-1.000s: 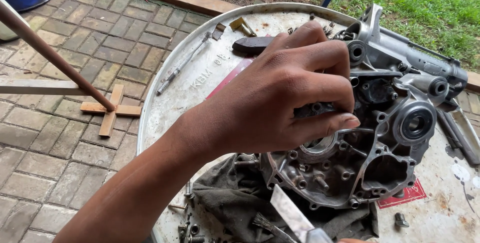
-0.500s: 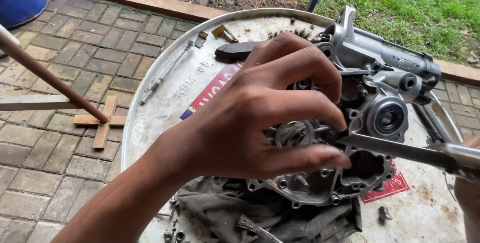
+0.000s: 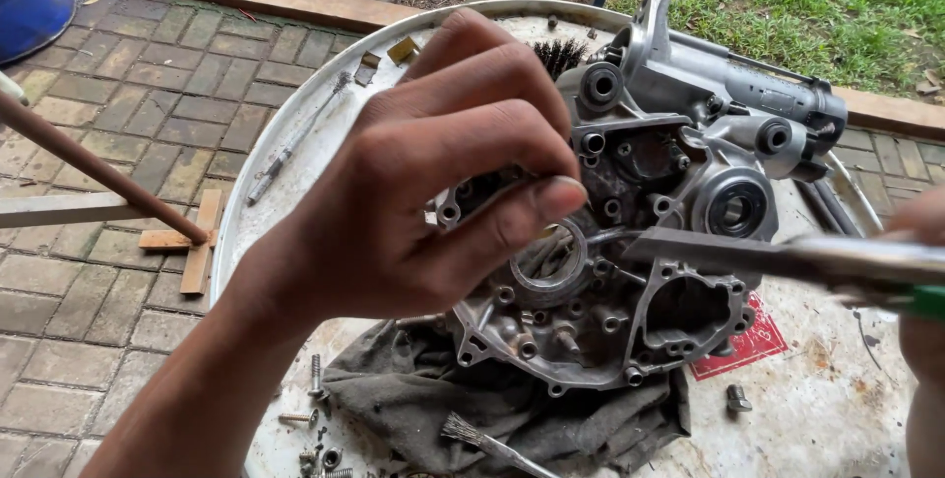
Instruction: Scraping residue from an engine crankcase using a utility knife
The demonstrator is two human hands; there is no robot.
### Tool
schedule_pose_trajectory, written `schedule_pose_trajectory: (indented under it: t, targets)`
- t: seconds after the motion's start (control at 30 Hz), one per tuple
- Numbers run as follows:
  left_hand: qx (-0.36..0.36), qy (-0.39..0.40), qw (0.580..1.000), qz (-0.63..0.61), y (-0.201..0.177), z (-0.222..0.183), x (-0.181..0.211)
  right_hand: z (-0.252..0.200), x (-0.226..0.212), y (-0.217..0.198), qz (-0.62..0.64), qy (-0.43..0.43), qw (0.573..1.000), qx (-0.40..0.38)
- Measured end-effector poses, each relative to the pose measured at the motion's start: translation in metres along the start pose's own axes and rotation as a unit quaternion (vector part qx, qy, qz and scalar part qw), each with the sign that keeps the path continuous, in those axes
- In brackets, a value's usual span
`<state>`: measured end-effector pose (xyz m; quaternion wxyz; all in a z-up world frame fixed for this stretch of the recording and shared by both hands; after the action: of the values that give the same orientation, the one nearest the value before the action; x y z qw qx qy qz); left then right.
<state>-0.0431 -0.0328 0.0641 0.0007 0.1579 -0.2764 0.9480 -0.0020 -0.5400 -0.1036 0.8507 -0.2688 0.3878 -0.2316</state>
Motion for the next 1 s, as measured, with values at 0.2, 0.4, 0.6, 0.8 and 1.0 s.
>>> schedule_pose_trajectory:
  t: [0.2, 0.4, 0.6, 0.8, 1.0]
  targets:
    - [-0.02, 0.013, 0.999, 0.022, 0.006, -0.001, -0.003, 0.064, -0.209, 0.049, 0.016, -0.108, 0.992, -0.062]
    - [-0.039, 0.022, 0.999, 0.022, 0.007, -0.002, -0.007, 0.07, -0.237, 0.061, -0.007, -0.092, 0.993, -0.071]
    - [-0.041, 0.03, 0.999, 0.021, 0.007, -0.002, -0.008, 0.078, -0.246, 0.065, -0.017, -0.116, 0.989, -0.087]
    - [-0.037, 0.026, 0.999, 0.024, 0.008, -0.002, -0.007, 0.078, -0.244, 0.065, -0.01, -0.108, 0.991, -0.084]
    - [-0.041, 0.02, 0.999, 0.019, 0.008, -0.004, -0.008, 0.078, -0.242, 0.066, -0.014, -0.11, 0.99, -0.09]
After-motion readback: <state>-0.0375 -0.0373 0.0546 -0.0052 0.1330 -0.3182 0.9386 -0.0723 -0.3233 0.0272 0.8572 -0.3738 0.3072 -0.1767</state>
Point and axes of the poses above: each hand's wrist, its own z-axis towards the middle knuckle, its own y-axis out of the palm, x = y × z, the point moved 3 cm from there along z, towards the middle knuckle, and after that the axes turned 2 degrees about -x, right-handed, at the moved point
